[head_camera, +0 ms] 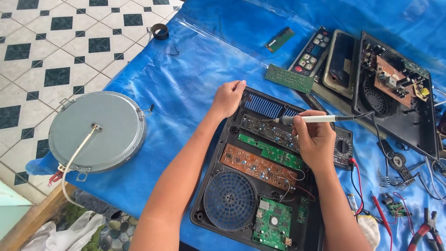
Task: The person uses a multimeter to test points on a circuit board inside a disassembled electronic device. They then use a soldering iron to work on the same board. The workspace is covered with a blue tarp and contains various tools and electronic parts.
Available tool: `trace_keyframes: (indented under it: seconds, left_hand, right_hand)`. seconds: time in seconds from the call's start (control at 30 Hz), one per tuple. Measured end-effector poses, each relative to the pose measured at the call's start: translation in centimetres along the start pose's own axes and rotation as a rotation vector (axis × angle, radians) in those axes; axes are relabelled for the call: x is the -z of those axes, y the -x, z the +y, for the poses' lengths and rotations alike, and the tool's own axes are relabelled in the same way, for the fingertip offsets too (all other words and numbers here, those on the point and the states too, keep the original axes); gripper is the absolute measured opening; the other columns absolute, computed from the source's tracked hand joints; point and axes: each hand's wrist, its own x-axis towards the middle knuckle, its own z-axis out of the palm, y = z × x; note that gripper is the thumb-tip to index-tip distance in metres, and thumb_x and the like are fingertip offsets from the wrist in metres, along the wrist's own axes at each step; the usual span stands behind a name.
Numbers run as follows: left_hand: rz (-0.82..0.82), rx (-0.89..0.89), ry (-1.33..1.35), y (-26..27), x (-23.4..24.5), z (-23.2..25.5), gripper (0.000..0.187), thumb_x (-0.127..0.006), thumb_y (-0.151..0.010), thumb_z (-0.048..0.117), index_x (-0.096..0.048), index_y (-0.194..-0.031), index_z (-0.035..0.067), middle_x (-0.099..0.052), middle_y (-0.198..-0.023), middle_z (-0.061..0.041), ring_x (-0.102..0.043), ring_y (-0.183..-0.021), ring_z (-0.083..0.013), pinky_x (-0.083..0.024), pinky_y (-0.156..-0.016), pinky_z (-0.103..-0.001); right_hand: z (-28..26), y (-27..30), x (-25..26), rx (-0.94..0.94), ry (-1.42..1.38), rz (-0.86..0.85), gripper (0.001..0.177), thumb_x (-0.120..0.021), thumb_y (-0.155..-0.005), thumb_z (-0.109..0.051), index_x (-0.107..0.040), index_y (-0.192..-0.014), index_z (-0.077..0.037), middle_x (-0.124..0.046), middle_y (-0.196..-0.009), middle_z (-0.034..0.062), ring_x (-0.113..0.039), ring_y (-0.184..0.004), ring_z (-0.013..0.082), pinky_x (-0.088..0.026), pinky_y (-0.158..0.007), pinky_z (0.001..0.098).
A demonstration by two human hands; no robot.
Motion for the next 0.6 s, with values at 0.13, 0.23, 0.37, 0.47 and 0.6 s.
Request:
trace_keyframes:
  seconds: [0.13,0.23,0.37,0.47,0.6]
  left_hand:
    - [0.08,0.006,0.052,0.0,-0.1,0.1,0.042,-0.05,-0.1,0.042,-0.078,-0.086,0.014,-0.071,-0.07,-0.009,-0.07,-0.079,-0.0325,-0.054,-0.075,-0.044]
    - [0.086,-0.004,0.061,0.6,0.4,0.9,0.043,-0.05,-0.099,0.042,-0.074,-0.078,0.013,-0.068,-0.066,-0.011,-0.068,-0.076,-0.0323,-0.051,-0.071,-0.045]
    - [0.07,0.015,0.061,0.9,0.4,1.2,0.042,-0.051,-0.099,0.042,-0.075,-0.079,0.014,-0.068,-0.066,-0.011,-0.069,-0.077,-0.0336,-0.053,-0.072,-0.045]
    - [0.07,0.006,0.058,0.7,0.5,1.3,0.042,-0.051,-0.099,0.041,-0.075,-0.081,0.012,-0.069,-0.068,-0.013,-0.069,-0.079,-0.036,-0.053,-0.074,-0.047]
    - [0.082,0.009,0.061,1.0,0.4,1.3,0.041,-0.051,-0.1,0.041,-0.075,-0.08,0.013,-0.069,-0.068,-0.012,-0.07,-0.08,-0.0334,-0.053,-0.074,-0.045]
  right_hand:
    - [0.0,0.2,0.1,0.006,-0.007,0.005,0.008,-0.065,-0.111,-0.011,-0.064,-0.115,-0.003,-0.069,-0.079,0.0133,-0.07,-0.068,0.0223,-0.057,-0.064,0.0345]
    - [0.2,0.3,0.1,0.01,-0.013,0.015,0.009,-0.065,-0.111,-0.011,-0.063,-0.115,-0.004,-0.068,-0.079,0.0134,-0.07,-0.068,0.0226,-0.057,-0.064,0.0345]
    - [0.3,0.6,0.1,0.019,-0.018,0.008,0.009,-0.065,-0.111,-0.011,-0.063,-0.114,-0.003,-0.068,-0.077,0.0122,-0.069,-0.067,0.0209,-0.056,-0.063,0.0342]
    - [0.2,0.4,0.1,0.027,-0.025,0.009,0.009,-0.065,-0.111,-0.011,-0.063,-0.114,-0.003,-0.069,-0.078,0.0127,-0.069,-0.066,0.0201,-0.055,-0.063,0.034]
    - [-0.1,0.5,0.2,0.022,-0.037,0.001,0.01,-0.064,-0.111,-0.012,-0.063,-0.114,-0.003,-0.069,-0.078,0.013,-0.069,-0.066,0.0198,-0.056,-0.063,0.0338]
